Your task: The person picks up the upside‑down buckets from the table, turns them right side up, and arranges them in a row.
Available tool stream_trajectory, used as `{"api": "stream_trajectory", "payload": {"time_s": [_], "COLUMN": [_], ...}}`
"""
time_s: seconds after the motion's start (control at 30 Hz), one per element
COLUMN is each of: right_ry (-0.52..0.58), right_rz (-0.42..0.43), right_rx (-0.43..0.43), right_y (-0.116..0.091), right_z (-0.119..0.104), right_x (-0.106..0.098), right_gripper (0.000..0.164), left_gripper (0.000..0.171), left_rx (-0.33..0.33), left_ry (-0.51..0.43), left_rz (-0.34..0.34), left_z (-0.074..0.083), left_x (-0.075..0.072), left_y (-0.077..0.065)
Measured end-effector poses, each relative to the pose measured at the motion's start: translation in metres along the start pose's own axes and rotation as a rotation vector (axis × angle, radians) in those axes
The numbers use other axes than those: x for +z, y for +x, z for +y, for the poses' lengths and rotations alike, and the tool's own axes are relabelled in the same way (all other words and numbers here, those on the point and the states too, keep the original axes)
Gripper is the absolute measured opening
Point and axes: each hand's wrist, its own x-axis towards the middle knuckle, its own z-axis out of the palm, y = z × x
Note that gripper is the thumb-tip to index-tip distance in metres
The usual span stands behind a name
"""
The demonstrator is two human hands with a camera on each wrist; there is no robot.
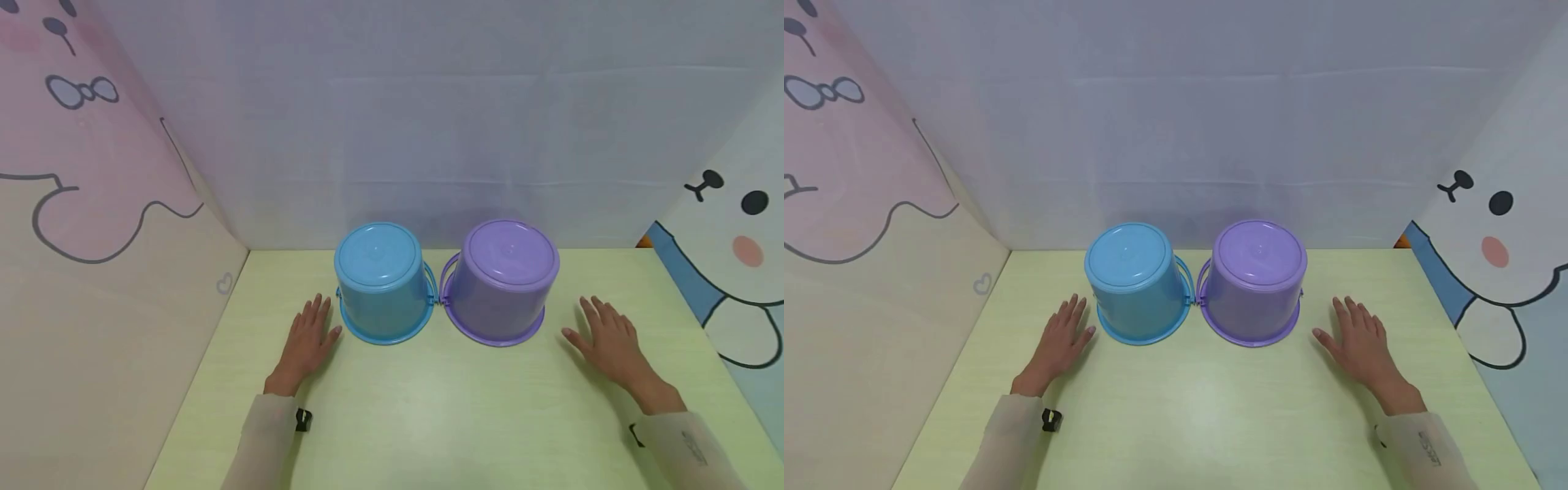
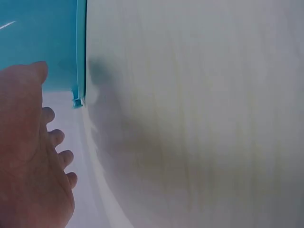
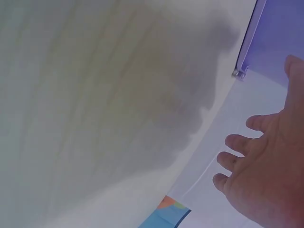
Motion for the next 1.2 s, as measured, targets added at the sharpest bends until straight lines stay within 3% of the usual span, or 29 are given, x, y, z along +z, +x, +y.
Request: {"api": "stream_trajectory", "payload": {"time_s": [0.63,0.97,1.2], "right_ry": [-0.019,0.001,0.037], "right_rz": [0.025,0.143,0.225], "right_rx": [-0.063,-0.144,-0.282], "right_y": [-0.021,-0.026,-0.026], "right_z": [-0.031,-0.054,-0.077], "right_x": [0.004,0.004,0.010], "right_gripper": [0.074,0.055,0.050], "left_gripper": [0.070,0.061,0.054], "left_rx": [0.062,0.092,0.127], "left_ry": [0.052,0.071,0.092], "left_rz": [-0.006,0.013,0.065], "left_z": [0.014,0.021,0.023], "left_x": [0.001,-0.002,0.000], "left_y": [-0.005,-0.005,-0.007]}}
